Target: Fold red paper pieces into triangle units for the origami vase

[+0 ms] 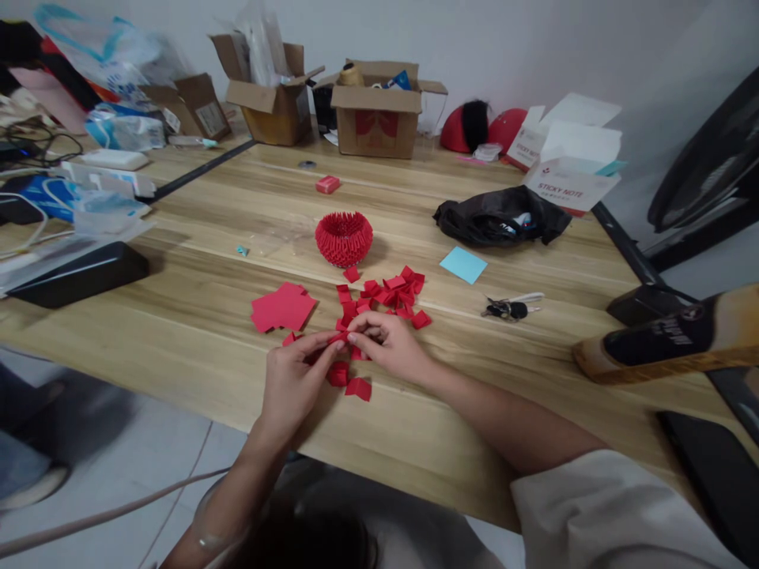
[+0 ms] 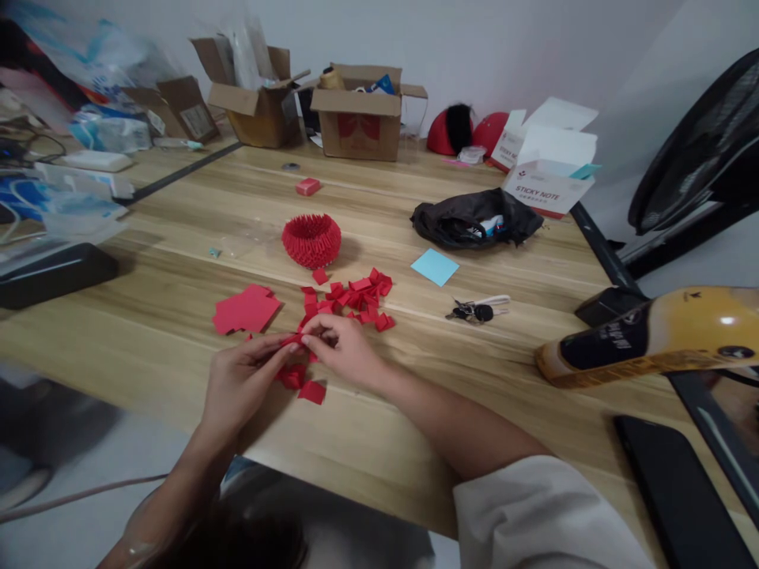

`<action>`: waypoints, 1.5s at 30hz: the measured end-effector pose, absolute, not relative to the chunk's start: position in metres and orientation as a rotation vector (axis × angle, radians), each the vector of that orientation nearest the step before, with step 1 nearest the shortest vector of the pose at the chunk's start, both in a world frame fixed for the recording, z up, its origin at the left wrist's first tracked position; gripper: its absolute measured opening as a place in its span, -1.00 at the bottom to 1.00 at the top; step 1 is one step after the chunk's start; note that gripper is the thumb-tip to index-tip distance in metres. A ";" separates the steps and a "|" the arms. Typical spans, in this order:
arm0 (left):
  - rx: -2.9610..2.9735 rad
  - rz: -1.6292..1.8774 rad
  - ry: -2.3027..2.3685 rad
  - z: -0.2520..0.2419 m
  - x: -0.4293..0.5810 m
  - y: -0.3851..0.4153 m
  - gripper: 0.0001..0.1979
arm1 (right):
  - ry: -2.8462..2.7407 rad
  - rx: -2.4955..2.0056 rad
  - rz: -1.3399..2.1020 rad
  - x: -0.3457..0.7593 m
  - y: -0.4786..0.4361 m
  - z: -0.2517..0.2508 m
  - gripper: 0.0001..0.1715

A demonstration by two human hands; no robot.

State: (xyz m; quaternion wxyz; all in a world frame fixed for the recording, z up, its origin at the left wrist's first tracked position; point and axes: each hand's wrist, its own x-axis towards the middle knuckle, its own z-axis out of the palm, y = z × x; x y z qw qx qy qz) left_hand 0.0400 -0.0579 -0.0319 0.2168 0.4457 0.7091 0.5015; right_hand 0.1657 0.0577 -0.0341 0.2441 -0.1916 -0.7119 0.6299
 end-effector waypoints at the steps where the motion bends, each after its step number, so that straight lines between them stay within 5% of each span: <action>1: 1.242 1.390 1.965 -0.031 0.040 -0.058 -0.78 | -1.945 -0.523 1.716 0.166 0.058 -0.034 -0.95; 45: 1.304 1.515 2.007 -0.031 0.042 -0.058 -0.85 | -1.949 -0.507 1.686 0.165 0.056 -0.032 -0.89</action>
